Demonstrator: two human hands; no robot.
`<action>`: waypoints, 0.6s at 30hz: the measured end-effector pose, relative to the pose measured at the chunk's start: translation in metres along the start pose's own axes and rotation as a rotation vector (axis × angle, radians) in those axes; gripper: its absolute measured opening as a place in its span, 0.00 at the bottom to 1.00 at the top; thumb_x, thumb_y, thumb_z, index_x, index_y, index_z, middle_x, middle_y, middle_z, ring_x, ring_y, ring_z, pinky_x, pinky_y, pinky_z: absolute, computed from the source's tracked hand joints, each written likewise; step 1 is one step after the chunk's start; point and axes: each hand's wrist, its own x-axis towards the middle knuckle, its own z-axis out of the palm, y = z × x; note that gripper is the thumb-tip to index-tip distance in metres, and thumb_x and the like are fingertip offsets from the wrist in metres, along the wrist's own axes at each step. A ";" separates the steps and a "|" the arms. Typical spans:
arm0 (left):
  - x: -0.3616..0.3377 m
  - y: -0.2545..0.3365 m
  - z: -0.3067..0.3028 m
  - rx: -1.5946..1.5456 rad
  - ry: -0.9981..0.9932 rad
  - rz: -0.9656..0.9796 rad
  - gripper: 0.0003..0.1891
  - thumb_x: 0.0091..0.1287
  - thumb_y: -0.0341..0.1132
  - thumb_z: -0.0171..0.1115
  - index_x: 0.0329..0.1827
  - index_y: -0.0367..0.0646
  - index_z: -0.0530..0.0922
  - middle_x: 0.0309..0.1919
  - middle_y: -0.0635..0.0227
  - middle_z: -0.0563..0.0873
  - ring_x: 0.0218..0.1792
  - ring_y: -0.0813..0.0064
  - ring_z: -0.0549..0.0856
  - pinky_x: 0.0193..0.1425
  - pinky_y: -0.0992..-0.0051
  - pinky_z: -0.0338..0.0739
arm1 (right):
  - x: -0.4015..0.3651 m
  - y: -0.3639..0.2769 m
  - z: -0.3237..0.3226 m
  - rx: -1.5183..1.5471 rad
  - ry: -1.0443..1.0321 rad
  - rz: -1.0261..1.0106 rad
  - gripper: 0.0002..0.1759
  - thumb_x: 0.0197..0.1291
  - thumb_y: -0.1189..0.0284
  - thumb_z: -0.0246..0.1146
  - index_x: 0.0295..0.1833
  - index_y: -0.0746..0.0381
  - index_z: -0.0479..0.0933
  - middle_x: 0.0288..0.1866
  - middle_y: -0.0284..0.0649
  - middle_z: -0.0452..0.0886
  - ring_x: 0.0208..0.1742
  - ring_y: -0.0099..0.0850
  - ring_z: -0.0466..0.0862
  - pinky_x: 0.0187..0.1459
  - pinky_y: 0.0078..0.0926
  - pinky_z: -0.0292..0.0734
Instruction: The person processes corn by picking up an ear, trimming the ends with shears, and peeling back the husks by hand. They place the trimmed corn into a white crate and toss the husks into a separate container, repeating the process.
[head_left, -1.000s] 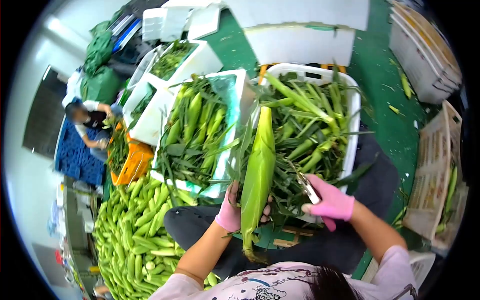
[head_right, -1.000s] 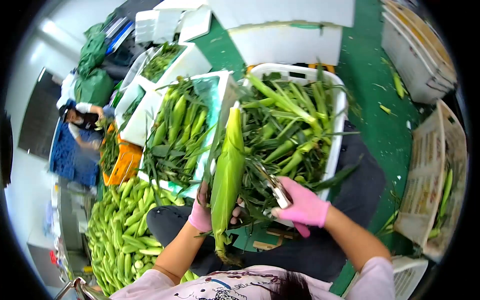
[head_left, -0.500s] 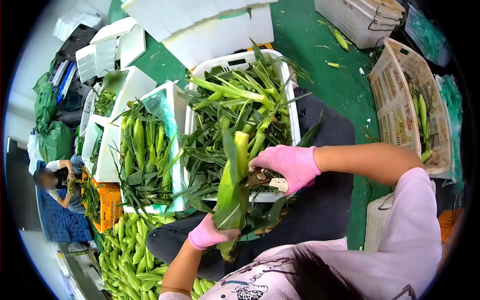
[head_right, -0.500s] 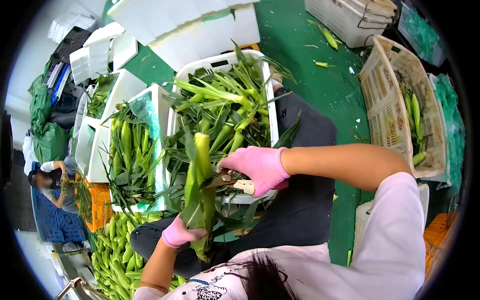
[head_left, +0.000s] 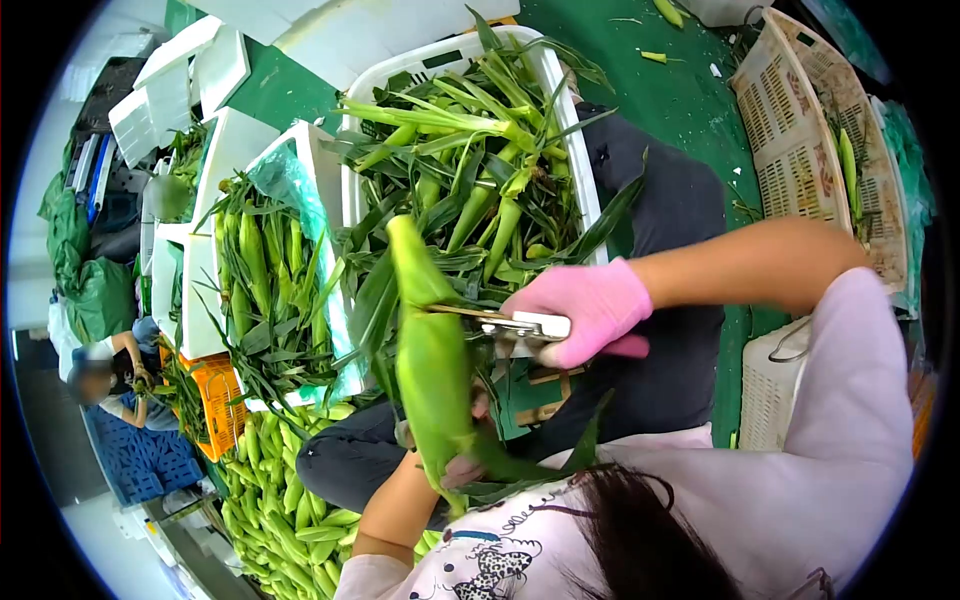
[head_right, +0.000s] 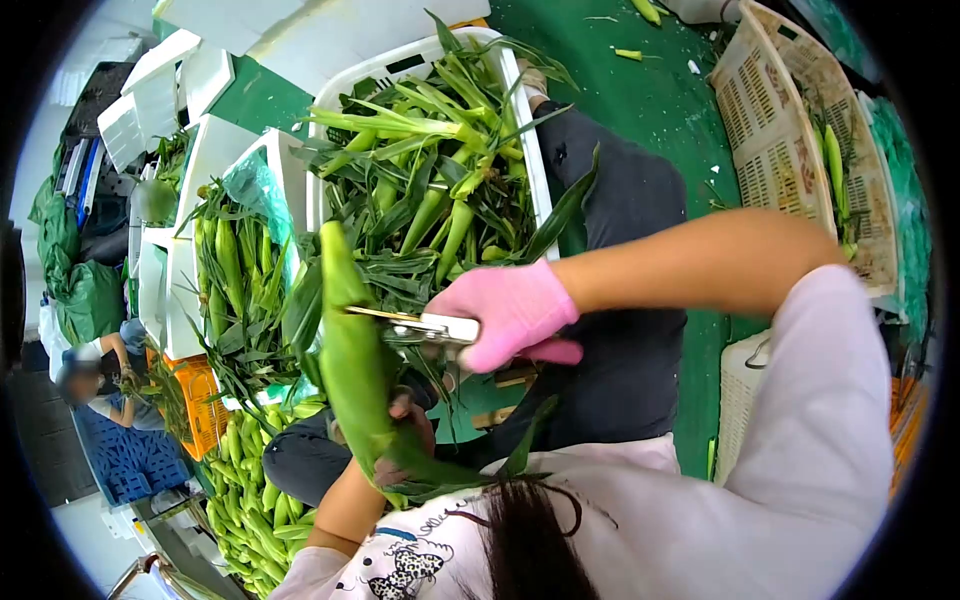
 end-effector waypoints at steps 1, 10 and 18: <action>0.005 0.002 -0.002 0.024 0.001 0.107 0.33 0.76 0.49 0.57 0.75 0.36 0.64 0.51 0.49 0.81 0.43 0.56 0.85 0.39 0.67 0.86 | 0.000 -0.007 0.010 0.155 -0.013 -0.021 0.18 0.56 0.69 0.64 0.51 0.65 0.78 0.30 0.37 0.82 0.26 0.24 0.81 0.29 0.26 0.79; 0.014 0.039 0.061 1.127 0.698 0.494 0.47 0.56 0.40 0.75 0.78 0.37 0.61 0.66 0.61 0.78 0.65 0.67 0.78 0.69 0.67 0.73 | 0.042 -0.002 0.022 0.699 0.240 -0.360 0.20 0.62 0.72 0.63 0.58 0.64 0.72 0.36 0.39 0.81 0.35 0.32 0.83 0.39 0.32 0.82; 0.008 0.079 0.056 1.005 0.479 0.932 0.35 0.66 0.66 0.64 0.62 0.46 0.73 0.32 0.68 0.80 0.33 0.72 0.82 0.34 0.74 0.77 | 0.104 0.016 -0.073 0.992 0.802 -0.323 0.11 0.65 0.64 0.62 0.43 0.62 0.76 0.42 0.45 0.83 0.46 0.43 0.83 0.55 0.54 0.79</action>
